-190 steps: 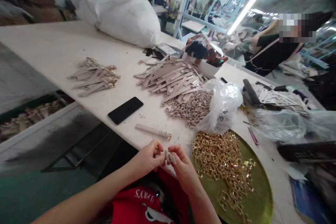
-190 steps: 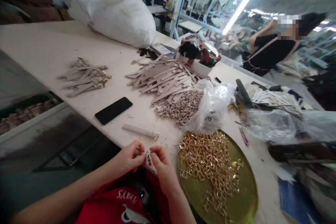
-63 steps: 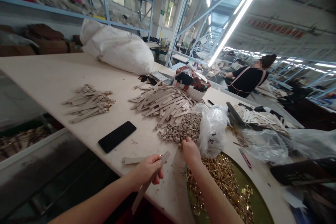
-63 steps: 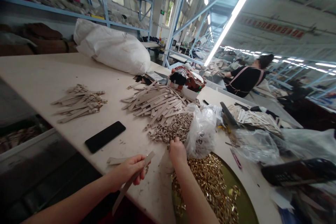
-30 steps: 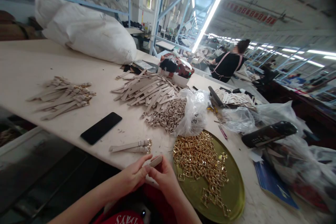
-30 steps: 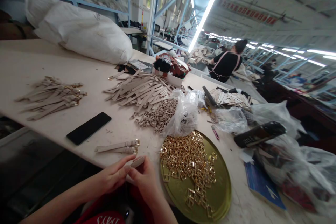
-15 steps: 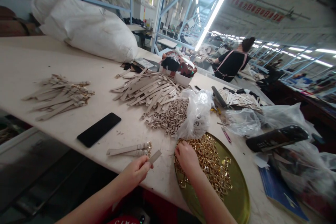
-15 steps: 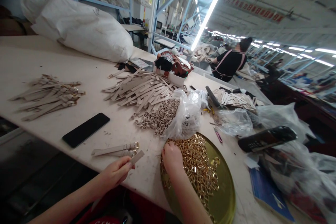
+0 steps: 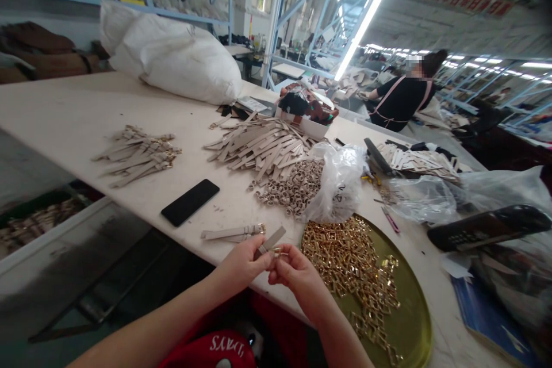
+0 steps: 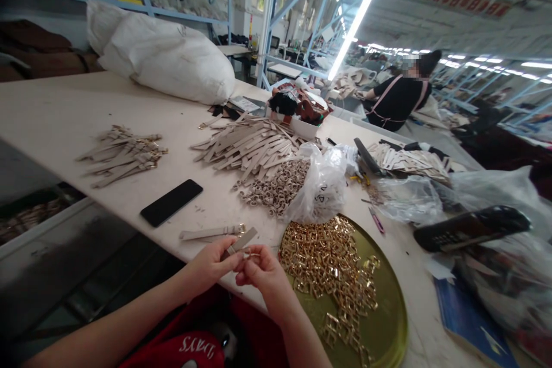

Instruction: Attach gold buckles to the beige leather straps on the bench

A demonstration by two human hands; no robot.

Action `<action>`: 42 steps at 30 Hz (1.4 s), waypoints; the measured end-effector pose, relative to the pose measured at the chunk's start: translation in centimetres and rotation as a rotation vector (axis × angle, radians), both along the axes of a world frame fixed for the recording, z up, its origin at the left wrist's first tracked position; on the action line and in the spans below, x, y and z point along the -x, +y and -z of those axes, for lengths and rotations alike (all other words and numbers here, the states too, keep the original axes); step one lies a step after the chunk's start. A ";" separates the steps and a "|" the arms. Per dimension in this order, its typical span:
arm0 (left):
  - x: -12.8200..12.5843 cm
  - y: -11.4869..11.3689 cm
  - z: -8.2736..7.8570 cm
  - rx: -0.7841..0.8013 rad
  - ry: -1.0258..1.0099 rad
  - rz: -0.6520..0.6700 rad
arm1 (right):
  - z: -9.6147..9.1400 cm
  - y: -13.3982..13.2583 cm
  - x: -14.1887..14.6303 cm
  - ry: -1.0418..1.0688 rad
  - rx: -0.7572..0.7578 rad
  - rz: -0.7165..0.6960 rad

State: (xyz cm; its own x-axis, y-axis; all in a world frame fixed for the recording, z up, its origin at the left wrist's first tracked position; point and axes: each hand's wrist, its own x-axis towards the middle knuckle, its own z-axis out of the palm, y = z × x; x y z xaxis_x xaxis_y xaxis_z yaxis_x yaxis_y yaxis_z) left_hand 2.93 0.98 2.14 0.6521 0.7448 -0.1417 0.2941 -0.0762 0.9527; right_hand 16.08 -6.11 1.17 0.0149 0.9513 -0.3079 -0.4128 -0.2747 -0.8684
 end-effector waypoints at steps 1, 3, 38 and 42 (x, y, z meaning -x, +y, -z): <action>0.3 -0.1 0.0 0.005 -0.003 -0.009 | 0.1 -0.2 0.2 -0.018 -0.021 -0.017; 0.7 -0.4 0.0 0.052 -0.023 -0.015 | 0.3 -0.5 0.3 -0.156 -0.076 -0.008; 2.6 -1.5 0.3 0.062 0.062 0.044 | 1.5 -0.5 3.7 -0.010 0.035 0.263; 2.5 -1.7 0.7 0.337 -0.024 0.053 | 1.5 -0.7 3.9 -0.110 -0.004 0.289</action>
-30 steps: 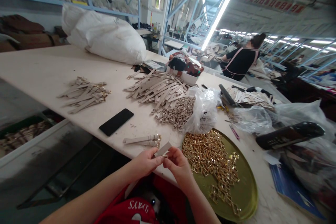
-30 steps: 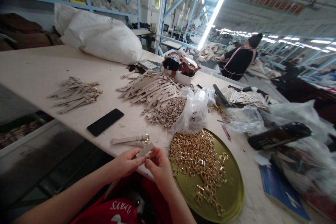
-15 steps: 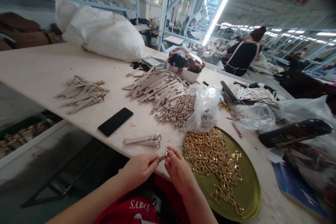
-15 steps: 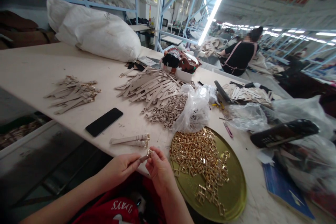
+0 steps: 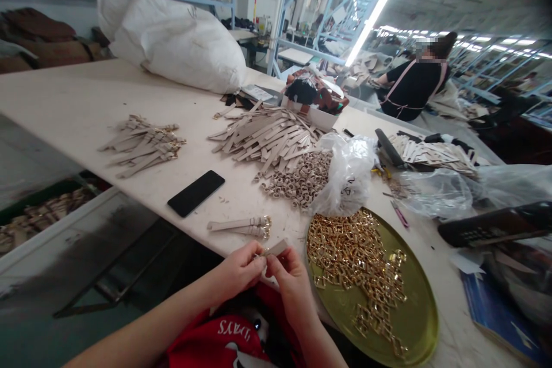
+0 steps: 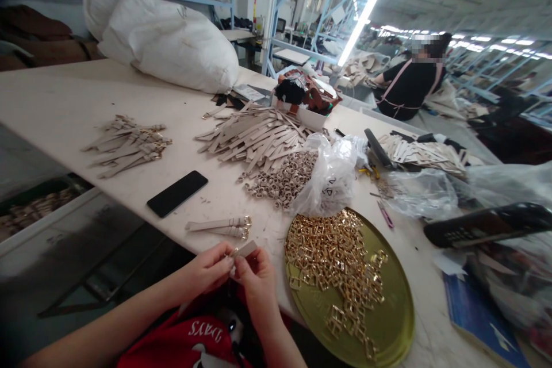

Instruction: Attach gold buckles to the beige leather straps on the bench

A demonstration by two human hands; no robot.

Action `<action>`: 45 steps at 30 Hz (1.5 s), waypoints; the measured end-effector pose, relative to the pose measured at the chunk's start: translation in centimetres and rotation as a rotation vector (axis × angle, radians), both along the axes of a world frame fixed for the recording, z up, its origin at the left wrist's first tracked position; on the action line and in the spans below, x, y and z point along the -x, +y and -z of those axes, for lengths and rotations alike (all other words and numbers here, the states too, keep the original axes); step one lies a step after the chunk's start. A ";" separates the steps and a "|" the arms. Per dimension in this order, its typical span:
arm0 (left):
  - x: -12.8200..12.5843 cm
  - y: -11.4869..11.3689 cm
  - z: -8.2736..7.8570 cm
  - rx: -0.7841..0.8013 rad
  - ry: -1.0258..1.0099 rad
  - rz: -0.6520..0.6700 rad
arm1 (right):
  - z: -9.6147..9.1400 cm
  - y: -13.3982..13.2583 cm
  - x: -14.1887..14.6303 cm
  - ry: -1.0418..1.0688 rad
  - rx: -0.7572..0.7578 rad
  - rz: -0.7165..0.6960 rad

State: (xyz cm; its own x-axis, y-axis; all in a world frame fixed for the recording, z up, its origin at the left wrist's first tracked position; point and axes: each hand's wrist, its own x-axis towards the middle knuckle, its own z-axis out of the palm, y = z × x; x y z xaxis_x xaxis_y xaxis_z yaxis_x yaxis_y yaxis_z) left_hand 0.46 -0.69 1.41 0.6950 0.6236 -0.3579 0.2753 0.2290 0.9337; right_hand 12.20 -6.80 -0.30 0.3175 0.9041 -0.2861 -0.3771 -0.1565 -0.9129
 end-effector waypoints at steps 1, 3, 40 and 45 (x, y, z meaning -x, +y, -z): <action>0.0 0.0 0.1 0.043 -0.011 0.007 | 0.1 0.0 -0.1 0.017 0.000 0.002; -0.1 0.1 0.1 0.090 -0.009 0.005 | 0.3 0.0 -0.2 0.117 0.018 0.008; -1.8 3.5 2.5 -0.127 0.012 -0.128 | 3.4 12.2 -10.0 -1.360 0.173 -0.147; -1.7 4.1 2.3 -0.112 0.012 -0.170 | 2.8 11.1 -9.5 -1.218 0.125 -0.178</action>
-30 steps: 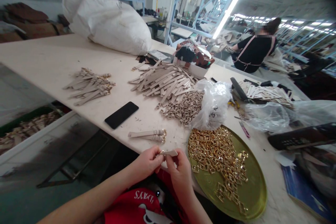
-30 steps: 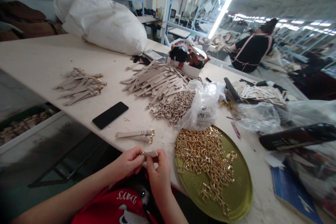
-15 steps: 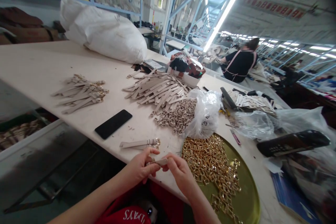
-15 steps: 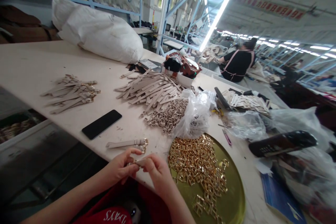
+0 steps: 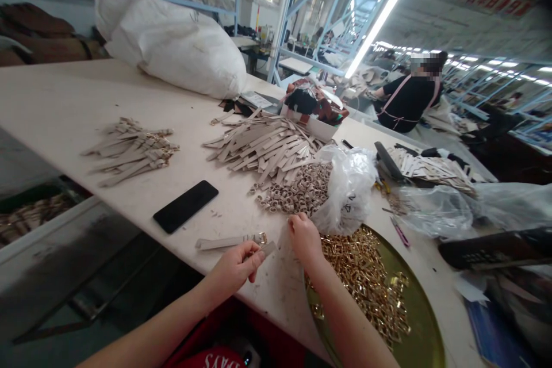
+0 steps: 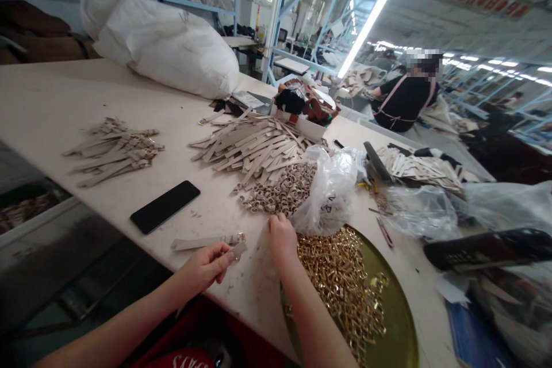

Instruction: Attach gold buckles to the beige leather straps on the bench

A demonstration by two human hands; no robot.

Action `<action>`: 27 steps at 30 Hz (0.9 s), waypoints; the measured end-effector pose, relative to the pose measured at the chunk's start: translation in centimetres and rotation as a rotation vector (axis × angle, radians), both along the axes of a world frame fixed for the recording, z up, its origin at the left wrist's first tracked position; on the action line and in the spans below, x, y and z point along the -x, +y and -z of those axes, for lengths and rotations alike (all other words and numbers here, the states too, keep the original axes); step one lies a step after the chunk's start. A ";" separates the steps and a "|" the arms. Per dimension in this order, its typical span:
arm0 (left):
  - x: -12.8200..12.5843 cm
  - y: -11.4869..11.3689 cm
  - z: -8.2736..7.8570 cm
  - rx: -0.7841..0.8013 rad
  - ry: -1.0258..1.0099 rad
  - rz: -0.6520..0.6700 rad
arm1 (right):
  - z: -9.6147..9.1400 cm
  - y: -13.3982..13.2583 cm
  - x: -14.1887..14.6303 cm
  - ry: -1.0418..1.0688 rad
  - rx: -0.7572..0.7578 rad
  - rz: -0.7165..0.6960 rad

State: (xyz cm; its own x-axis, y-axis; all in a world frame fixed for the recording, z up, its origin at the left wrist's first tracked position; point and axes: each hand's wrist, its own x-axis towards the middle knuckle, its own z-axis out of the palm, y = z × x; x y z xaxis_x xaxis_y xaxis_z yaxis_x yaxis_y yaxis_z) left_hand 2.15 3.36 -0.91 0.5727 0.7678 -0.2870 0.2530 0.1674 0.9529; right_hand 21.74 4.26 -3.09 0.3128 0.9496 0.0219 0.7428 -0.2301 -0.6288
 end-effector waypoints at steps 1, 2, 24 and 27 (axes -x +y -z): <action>0.0 0.1 -0.1 0.005 -0.005 -0.019 | -0.5 -0.5 0.3 0.033 0.003 -0.019; 0.0 0.1 -0.3 0.010 -0.013 -0.038 | -1.1 -1.1 0.7 0.097 0.008 -0.036; 1.6 -3.0 -2.5 -0.203 0.122 0.079 | -2.9 -8.8 6.9 1.232 -0.080 0.004; 1.2 -3.2 -2.3 -0.151 0.062 0.082 | -2.7 -9.0 7.0 1.455 -0.027 0.019</action>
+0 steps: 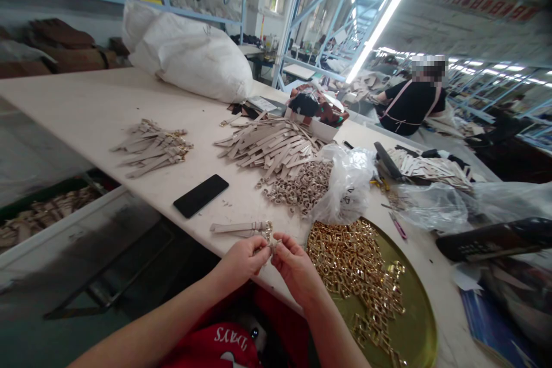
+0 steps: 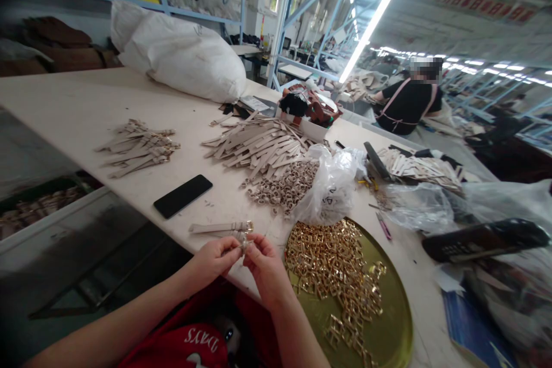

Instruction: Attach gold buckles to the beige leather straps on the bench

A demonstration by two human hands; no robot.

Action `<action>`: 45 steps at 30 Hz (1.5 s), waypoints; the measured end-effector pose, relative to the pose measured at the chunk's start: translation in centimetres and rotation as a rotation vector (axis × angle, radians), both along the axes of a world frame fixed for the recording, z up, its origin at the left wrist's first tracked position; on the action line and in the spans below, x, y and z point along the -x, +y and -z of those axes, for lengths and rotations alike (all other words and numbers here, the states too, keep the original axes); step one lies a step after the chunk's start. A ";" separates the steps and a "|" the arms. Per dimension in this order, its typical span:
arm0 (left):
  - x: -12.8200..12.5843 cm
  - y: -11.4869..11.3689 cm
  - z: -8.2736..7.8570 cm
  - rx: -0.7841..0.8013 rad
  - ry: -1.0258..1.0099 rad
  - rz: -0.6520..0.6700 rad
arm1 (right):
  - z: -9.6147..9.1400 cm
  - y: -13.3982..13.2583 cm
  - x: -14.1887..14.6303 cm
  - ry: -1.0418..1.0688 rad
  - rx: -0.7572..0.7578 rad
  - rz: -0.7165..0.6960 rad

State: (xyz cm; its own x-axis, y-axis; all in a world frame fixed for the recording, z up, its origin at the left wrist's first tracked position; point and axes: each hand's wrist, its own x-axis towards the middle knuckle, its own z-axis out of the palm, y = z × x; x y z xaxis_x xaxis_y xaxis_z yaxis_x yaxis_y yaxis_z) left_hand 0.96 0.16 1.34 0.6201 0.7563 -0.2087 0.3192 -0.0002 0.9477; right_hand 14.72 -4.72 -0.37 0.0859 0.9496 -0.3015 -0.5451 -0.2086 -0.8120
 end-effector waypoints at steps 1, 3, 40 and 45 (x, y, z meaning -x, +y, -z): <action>-0.1 -0.1 0.1 -0.011 -0.007 -0.006 | 0.0 0.0 0.0 0.019 0.006 -0.012; 0.0 -0.3 0.3 -0.031 -0.014 -0.016 | 0.1 0.1 0.1 -0.024 0.011 -0.016; 2.3 -1.2 -0.9 0.192 -0.050 -0.003 | 1.0 -2.3 1.0 -0.716 -0.069 0.071; 2.5 -1.4 -0.9 0.235 -0.053 0.016 | 0.6 -2.7 0.7 -0.941 -0.100 -0.052</action>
